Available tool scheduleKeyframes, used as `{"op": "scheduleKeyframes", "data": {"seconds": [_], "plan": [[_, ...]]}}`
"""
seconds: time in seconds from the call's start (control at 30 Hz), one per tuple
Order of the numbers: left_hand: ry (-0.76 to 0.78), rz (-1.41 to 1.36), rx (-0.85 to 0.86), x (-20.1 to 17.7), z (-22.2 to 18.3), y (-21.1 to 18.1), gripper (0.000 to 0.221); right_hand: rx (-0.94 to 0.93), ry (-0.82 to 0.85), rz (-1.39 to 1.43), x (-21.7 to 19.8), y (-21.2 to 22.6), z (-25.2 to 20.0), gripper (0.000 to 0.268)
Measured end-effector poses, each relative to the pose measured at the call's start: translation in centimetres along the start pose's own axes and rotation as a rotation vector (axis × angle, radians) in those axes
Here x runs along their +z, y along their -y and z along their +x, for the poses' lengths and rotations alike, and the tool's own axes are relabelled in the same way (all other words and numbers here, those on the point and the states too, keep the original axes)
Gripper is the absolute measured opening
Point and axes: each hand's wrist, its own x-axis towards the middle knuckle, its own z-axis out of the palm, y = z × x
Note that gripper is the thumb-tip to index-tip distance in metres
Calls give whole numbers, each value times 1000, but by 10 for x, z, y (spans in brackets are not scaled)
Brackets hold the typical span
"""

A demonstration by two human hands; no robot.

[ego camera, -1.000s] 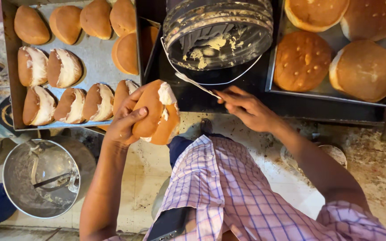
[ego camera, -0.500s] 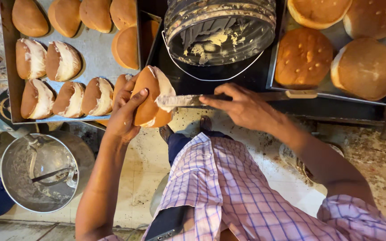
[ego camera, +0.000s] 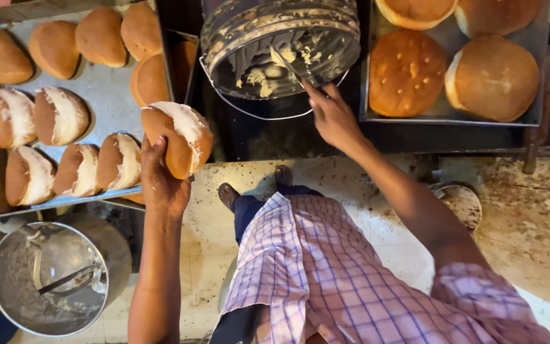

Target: The person takes buns from a tray, spreads cream inside them using a knife, and then folds and returns them to the tray.

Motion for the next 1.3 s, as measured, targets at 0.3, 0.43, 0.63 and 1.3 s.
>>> {"op": "scheduleKeyframes", "data": {"seconds": [0.3,0.43,0.63,1.3], "plan": [[76,43,34,-4,4,15,46,-1,146,-329,92,-68,105,72],[81,53,42,-12,-2,12,56,325,586,104,60,-84,75,48],[123,38,29,-16,-1,14,76,550,644,770,-11,-13,-21,57],[357,69,-88,-24,-21,-38,93,-253,309,135,-27,102,-19,50]]}}
